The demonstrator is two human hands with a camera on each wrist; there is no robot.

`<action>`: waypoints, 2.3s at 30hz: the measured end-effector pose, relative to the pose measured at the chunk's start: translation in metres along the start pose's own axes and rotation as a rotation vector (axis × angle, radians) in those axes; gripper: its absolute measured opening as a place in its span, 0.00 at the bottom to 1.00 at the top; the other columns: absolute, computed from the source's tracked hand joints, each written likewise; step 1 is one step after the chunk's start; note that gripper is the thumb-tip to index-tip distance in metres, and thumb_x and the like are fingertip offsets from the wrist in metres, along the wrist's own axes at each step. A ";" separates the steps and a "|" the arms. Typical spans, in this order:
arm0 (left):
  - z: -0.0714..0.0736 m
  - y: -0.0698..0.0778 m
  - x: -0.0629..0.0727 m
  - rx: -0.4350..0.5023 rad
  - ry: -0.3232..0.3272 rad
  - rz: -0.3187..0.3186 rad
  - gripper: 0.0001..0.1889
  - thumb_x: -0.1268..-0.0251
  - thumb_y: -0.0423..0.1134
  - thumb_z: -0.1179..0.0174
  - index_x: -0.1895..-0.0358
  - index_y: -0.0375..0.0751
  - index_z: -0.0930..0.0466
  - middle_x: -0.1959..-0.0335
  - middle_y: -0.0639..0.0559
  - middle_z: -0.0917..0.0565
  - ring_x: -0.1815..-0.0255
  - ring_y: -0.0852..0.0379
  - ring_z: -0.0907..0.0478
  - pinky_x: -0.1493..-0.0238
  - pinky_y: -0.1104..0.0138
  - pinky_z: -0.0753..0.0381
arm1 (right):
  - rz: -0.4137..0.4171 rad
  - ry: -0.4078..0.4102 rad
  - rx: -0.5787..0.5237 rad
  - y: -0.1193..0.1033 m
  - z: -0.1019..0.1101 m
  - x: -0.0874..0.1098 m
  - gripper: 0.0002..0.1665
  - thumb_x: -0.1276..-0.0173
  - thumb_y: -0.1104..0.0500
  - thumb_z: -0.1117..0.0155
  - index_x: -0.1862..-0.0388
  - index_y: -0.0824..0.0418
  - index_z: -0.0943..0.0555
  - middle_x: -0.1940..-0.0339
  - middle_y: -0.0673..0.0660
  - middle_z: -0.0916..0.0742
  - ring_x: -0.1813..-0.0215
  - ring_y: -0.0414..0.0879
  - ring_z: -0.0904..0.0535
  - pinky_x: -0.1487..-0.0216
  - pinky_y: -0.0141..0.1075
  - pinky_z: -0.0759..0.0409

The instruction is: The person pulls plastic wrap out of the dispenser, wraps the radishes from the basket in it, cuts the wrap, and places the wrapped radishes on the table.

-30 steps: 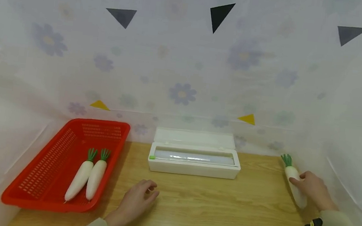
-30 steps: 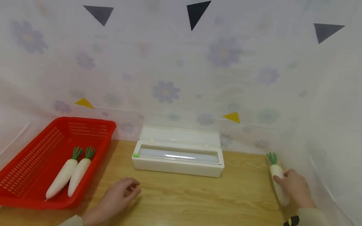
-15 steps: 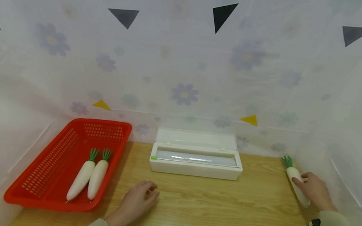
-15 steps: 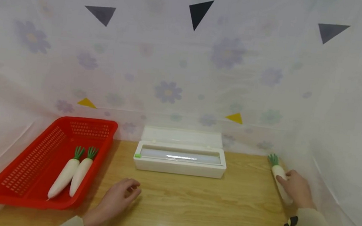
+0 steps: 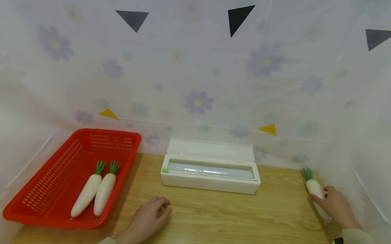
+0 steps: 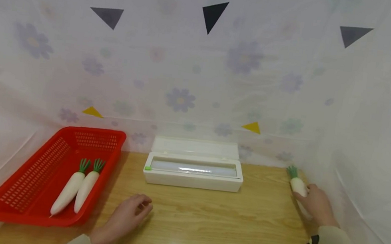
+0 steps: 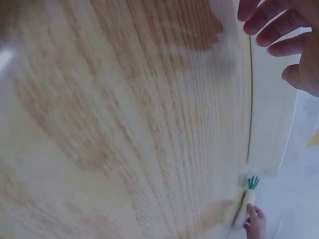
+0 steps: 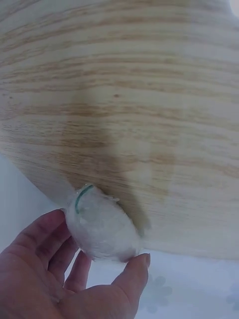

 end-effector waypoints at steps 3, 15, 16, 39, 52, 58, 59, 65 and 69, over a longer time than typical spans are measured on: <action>0.000 0.001 0.001 0.002 0.000 -0.004 0.06 0.30 0.40 0.33 0.56 0.44 0.14 0.62 0.55 0.16 0.62 0.56 0.18 0.60 0.61 0.19 | 0.001 -0.002 -0.002 -0.001 0.000 0.001 0.49 0.21 0.45 0.39 0.38 0.93 0.40 0.52 0.87 0.21 0.52 0.78 0.21 0.55 0.62 0.19; -0.002 -0.001 0.003 -0.005 -0.036 0.028 0.06 0.28 0.41 0.34 0.55 0.44 0.14 0.61 0.55 0.16 0.61 0.57 0.18 0.59 0.60 0.19 | -0.004 -0.029 -0.001 -0.006 -0.001 0.000 0.49 0.20 0.43 0.42 0.38 0.93 0.39 0.51 0.88 0.21 0.51 0.78 0.20 0.55 0.61 0.19; -0.003 -0.002 0.003 -0.005 -0.036 0.028 0.06 0.29 0.41 0.34 0.55 0.44 0.14 0.61 0.55 0.16 0.61 0.57 0.18 0.59 0.60 0.19 | -0.005 -0.030 -0.001 -0.007 -0.001 -0.001 0.49 0.20 0.43 0.42 0.38 0.93 0.40 0.51 0.88 0.21 0.51 0.79 0.21 0.55 0.61 0.19; 0.006 0.003 -0.038 0.132 0.085 -0.039 0.09 0.30 0.37 0.31 0.51 0.41 0.11 0.55 0.51 0.15 0.53 0.52 0.20 0.52 0.56 0.18 | 0.183 0.181 -0.080 -0.074 -0.003 0.003 0.31 0.16 0.52 0.48 0.37 0.82 0.27 0.45 0.82 0.20 0.45 0.77 0.23 0.47 0.67 0.25; 0.013 -0.008 -0.082 0.017 0.321 -0.134 0.12 0.37 0.38 0.26 0.51 0.42 0.08 0.53 0.43 0.16 0.51 0.40 0.26 0.50 0.48 0.29 | 0.325 0.199 -0.129 -0.148 -0.013 0.005 0.19 0.18 0.58 0.41 0.41 0.73 0.20 0.47 0.71 0.15 0.50 0.65 0.18 0.51 0.59 0.19; 0.010 -0.018 -0.091 0.015 0.370 -0.107 0.06 0.36 0.35 0.27 0.59 0.40 0.08 0.55 0.41 0.15 0.50 0.38 0.26 0.47 0.45 0.31 | 0.437 0.247 -0.106 -0.169 -0.026 0.001 0.10 0.23 0.64 0.36 0.48 0.67 0.15 0.59 0.59 0.11 0.61 0.51 0.17 0.64 0.44 0.19; 0.010 -0.019 -0.092 0.027 0.367 -0.100 0.05 0.36 0.35 0.27 0.60 0.39 0.08 0.55 0.41 0.16 0.50 0.38 0.26 0.47 0.45 0.31 | 0.453 0.258 -0.111 -0.172 -0.028 0.001 0.10 0.24 0.65 0.35 0.49 0.67 0.14 0.60 0.58 0.11 0.62 0.50 0.18 0.65 0.42 0.20; 0.006 -0.022 -0.095 0.047 0.336 -0.054 0.04 0.34 0.34 0.28 0.59 0.39 0.09 0.54 0.40 0.17 0.48 0.38 0.28 0.45 0.45 0.33 | 0.539 0.279 -0.124 -0.188 -0.040 -0.001 0.08 0.28 0.65 0.31 0.52 0.65 0.12 0.59 0.56 0.12 0.60 0.50 0.19 0.63 0.43 0.20; 0.004 -0.026 -0.094 0.058 0.330 -0.045 0.04 0.34 0.35 0.29 0.59 0.39 0.08 0.52 0.39 0.18 0.46 0.37 0.29 0.44 0.44 0.33 | 0.542 0.253 -0.131 -0.194 -0.047 -0.003 0.08 0.28 0.64 0.30 0.52 0.63 0.11 0.59 0.54 0.15 0.58 0.49 0.22 0.61 0.45 0.21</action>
Point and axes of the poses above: each hand's wrist, its own x-axis away from the middle knuckle, its own z-axis out of the back of the hand, y = z × x, the point moved 2 cm from there along -x, towards the middle knuckle
